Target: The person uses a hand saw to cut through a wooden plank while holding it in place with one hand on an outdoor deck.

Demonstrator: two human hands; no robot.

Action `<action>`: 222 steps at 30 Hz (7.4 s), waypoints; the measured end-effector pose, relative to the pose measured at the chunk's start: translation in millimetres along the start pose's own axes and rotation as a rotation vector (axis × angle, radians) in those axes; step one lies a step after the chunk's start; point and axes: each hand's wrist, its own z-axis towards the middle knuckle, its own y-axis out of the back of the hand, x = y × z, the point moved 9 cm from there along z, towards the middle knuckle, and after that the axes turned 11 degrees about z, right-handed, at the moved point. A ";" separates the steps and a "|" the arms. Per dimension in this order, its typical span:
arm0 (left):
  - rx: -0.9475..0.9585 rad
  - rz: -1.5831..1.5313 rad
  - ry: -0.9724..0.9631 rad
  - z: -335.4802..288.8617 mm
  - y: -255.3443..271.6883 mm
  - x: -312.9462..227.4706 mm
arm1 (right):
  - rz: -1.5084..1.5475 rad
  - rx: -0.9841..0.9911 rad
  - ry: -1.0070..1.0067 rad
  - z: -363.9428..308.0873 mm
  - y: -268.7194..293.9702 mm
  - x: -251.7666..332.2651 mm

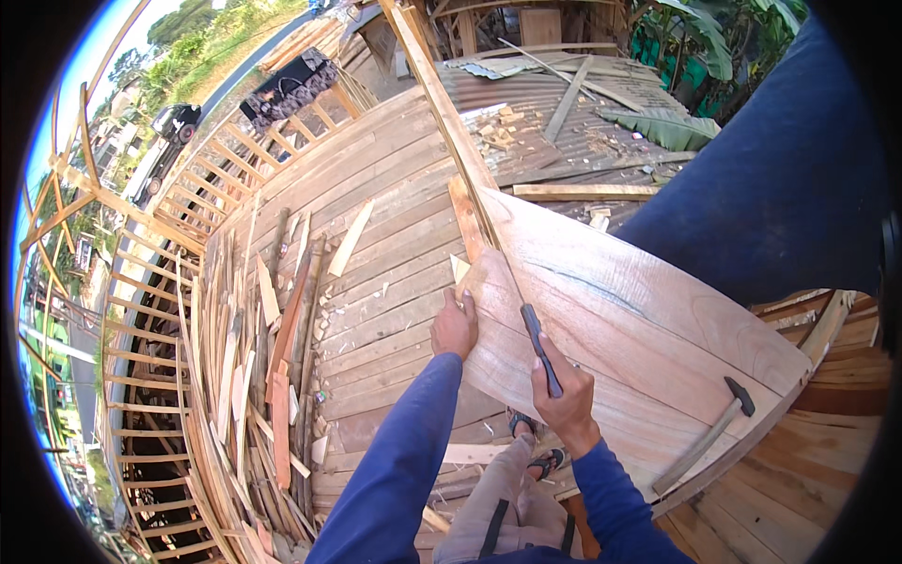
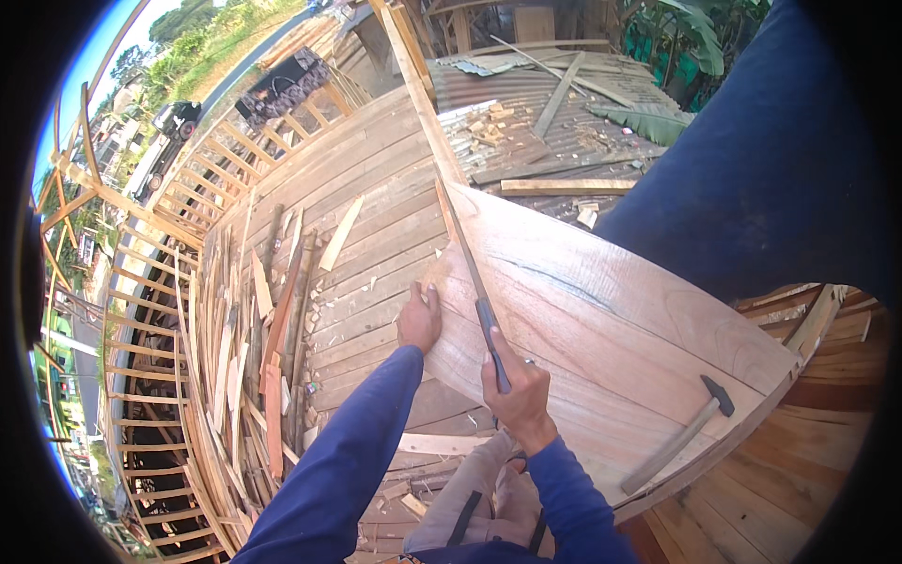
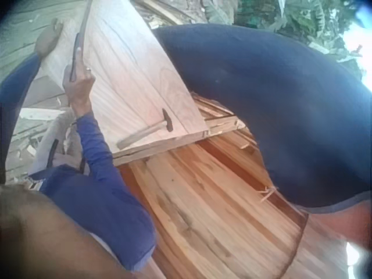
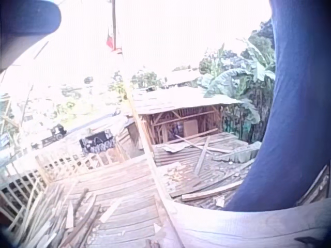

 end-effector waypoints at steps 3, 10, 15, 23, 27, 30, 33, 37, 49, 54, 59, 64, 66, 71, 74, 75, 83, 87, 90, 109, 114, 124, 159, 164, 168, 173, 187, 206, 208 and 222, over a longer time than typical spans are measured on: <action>-0.058 0.000 -0.032 -2.5 11.7 -6.5 | -0.058 0.066 -0.096 -16.3 21.2 15.4; -0.019 -0.021 -0.022 -1.8 -11.2 -4.5 | -0.069 0.131 -0.265 -65.3 71.4 45.5; -0.034 -0.032 -0.033 -4.9 -7.1 -4.6 | -0.006 0.098 -0.240 -81.0 78.9 46.0; -0.083 -0.006 -0.033 2.5 2.0 4.4 | 0.059 0.078 -0.258 64.0 -36.3 -33.2; -0.097 -0.037 -0.082 10.6 -4.4 -3.9 | 0.102 -0.020 -0.194 -13.3 32.2 -3.2; -0.113 -0.051 -0.094 8.4 -20.4 -10.3 | -0.081 0.091 -0.265 -109.1 92.9 23.3; -0.081 -0.015 -0.064 0.4 -19.8 0.7 | -0.130 0.173 -0.218 -146.1 104.7 35.6; -0.047 -0.026 -0.046 -0.4 -10.5 1.7 | 0.099 0.035 -0.185 -10.5 17.1 -13.4; -0.063 -0.038 -0.068 9.5 -12.4 1.4 | -0.073 0.075 -0.181 -81.7 71.0 27.7; -0.007 -0.025 -0.040 1.9 -20.1 3.4 | -0.151 0.154 -0.164 -123.7 100.9 36.7; 0.007 -0.048 -0.089 7.7 -23.1 -11.1 | 0.027 -0.023 -0.107 65.6 -26.1 -31.8; -0.071 -0.037 -0.081 11.9 -11.1 -2.2 | 0.071 -0.022 -0.104 21.2 7.9 -21.1; -0.051 -0.048 -0.077 12.0 -15.9 5.7 | 0.008 0.041 -0.254 -49.0 42.5 -2.3; -0.043 -0.034 -0.069 5.3 -19.6 2.7 | -0.128 0.123 -0.214 -164.7 123.6 43.7; -0.036 -0.044 -0.082 5.3 -22.7 0.4 | -0.235 0.137 -0.072 -106.9 70.5 20.3; -0.039 -0.057 -0.096 4.1 -23.6 -2.9 | -0.183 0.117 -0.120 -73.3 47.7 12.6; -0.054 -0.044 -0.092 18.9 -29.0 6.6 | 0.017 0.044 -0.332 -77.9 72.2 -0.9; -0.092 -0.023 -0.084 16.7 -29.1 12.1 | -0.197 0.139 -0.243 -178.5 133.0 44.6; -0.092 -0.041 -0.081 11.3 -28.2 11.7 | -0.149 0.098 -0.236 -185.6 131.2 38.9; -0.096 -0.031 -0.095 11.1 -27.9 8.9 | -0.109 0.119 -0.215 -180.4 122.8 31.5; -0.022 -0.052 -0.086 11.3 -34.8 -0.5 | -0.049 0.034 -0.035 -35.1 29.9 -9.9; -0.085 -0.048 -0.127 24.3 -30.6 10.0 | -0.139 0.079 -0.252 -161.3 116.0 10.2; -0.083 -0.030 -0.085 15.2 -24.2 -1.9 | -0.208 0.142 -0.211 -110.8 76.8 12.2; -0.075 -0.045 -0.085 9.7 -21.0 5.4 | -0.146 0.178 -0.153 -152.5 114.5 39.2; -0.088 -0.030 -0.083 3.0 -24.4 7.4 | -0.149 0.179 -0.184 -171.4 121.2 36.8; -0.090 -0.052 -0.107 8.0 -24.1 1.3 | 0.052 -0.039 -0.077 14.4 4.8 -23.6; -0.039 -0.058 -0.092 7.9 -24.3 9.1 | -0.118 0.131 -0.245 -169.8 117.4 21.0; -0.065 -0.045 -0.103 16.1 -32.0 17.3 | -0.104 0.109 -0.222 -184.2 125.6 27.1; -0.091 -0.064 -0.098 9.4 -24.3 8.3 | -0.112 0.090 -0.229 -183.4 122.3 14.2; -0.139 -0.180 -0.229 17.6 -30.1 6.3 | -0.082 0.059 -0.329 -139.6 96.2 -2.0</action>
